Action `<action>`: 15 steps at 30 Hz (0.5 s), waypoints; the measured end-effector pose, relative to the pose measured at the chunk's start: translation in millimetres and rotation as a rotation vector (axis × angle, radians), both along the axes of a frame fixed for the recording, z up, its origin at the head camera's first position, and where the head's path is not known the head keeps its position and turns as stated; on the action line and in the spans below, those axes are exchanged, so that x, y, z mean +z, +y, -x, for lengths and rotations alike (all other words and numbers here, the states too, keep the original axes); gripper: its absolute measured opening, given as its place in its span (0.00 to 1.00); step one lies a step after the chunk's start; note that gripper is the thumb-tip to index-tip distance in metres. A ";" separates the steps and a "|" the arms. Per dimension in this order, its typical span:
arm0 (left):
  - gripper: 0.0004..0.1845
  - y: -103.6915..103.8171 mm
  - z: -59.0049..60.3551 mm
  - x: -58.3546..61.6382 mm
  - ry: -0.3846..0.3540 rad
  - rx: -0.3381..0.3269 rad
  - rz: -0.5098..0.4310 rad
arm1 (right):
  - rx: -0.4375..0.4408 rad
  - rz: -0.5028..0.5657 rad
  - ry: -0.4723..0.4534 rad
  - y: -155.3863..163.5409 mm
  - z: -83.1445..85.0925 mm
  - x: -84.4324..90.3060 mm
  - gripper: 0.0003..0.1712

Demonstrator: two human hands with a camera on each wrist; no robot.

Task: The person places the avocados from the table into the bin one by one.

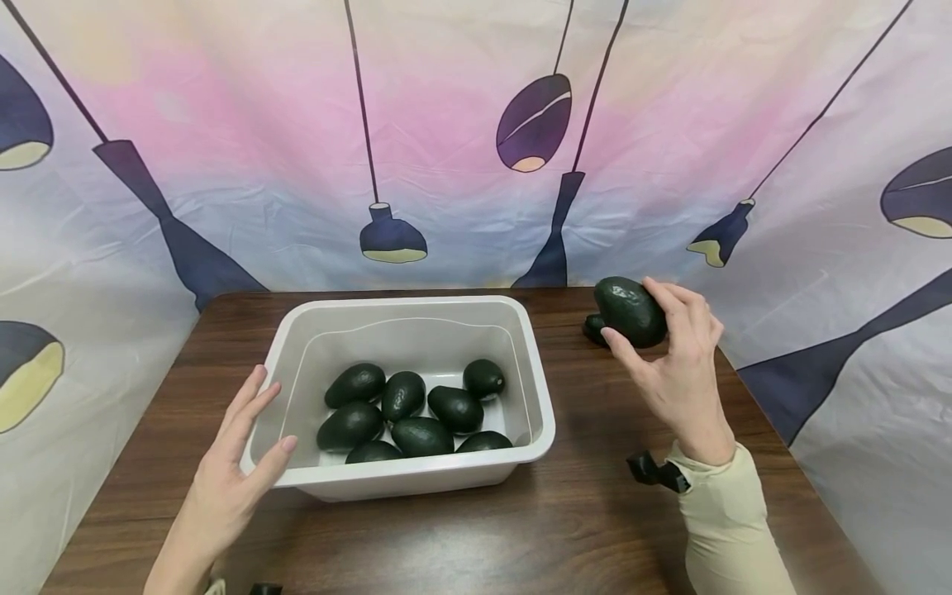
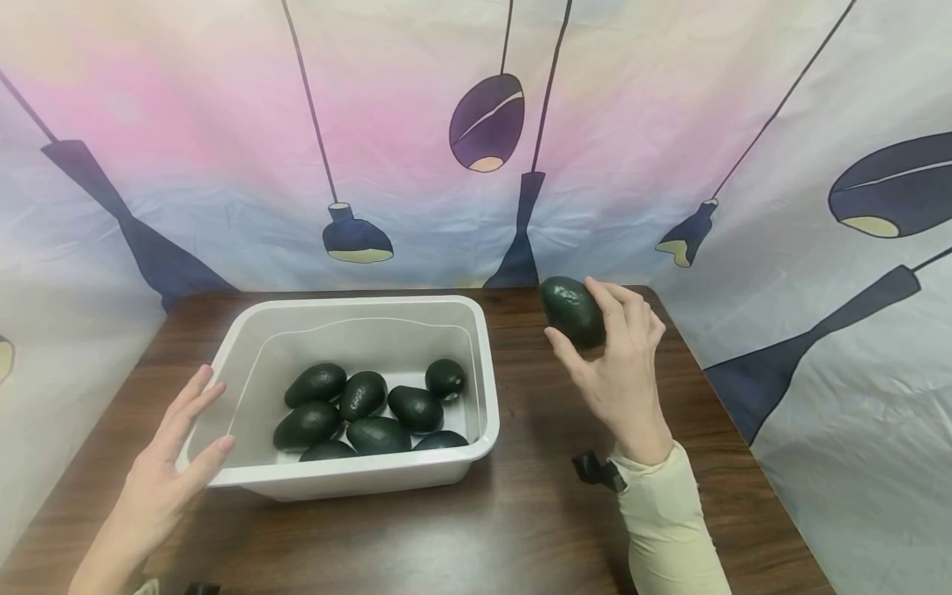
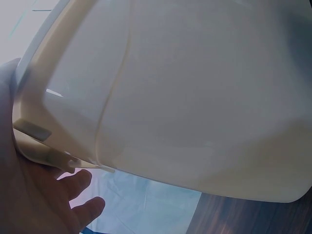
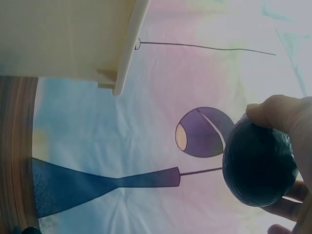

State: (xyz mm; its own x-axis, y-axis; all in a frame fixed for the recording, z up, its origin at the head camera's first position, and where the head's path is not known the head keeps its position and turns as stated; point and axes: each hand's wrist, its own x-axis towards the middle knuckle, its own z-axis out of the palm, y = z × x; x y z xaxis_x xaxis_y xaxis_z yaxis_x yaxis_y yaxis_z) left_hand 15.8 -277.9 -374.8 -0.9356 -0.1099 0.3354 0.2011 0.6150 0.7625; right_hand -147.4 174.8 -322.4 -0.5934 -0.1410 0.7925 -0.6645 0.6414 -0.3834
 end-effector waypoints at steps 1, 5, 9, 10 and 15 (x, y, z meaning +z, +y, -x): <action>0.35 0.0 0.0 0.1 -0.002 0.000 -0.001 | 0.004 -0.003 0.002 -0.9 -0.4 0.8 0.42; 0.35 0.0 0.0 0.4 -0.007 -0.001 -0.006 | 0.025 -0.009 0.015 -5.0 -2.1 4.5 0.39; 0.35 0.0 0.0 0.6 -0.006 -0.004 -0.011 | 0.043 -0.010 0.030 -9.6 -3.6 7.9 0.38; 0.35 0.1 -0.1 0.6 -0.007 -0.005 -0.011 | 0.044 -0.012 0.032 -10.6 -4.0 8.5 0.38; 0.35 0.2 -0.5 0.2 -0.012 -0.006 -0.015 | 0.061 -0.011 0.048 -16.6 -6.4 9.9 0.38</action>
State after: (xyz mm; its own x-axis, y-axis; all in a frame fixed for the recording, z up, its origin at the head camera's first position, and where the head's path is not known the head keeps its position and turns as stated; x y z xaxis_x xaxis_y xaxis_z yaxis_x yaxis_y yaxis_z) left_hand 16.3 -277.7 -374.7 -0.9403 -0.1097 0.3223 0.1951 0.6023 0.7741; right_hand -141.0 158.1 -312.5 -0.5447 -0.1840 0.8182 -0.7198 0.6032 -0.3435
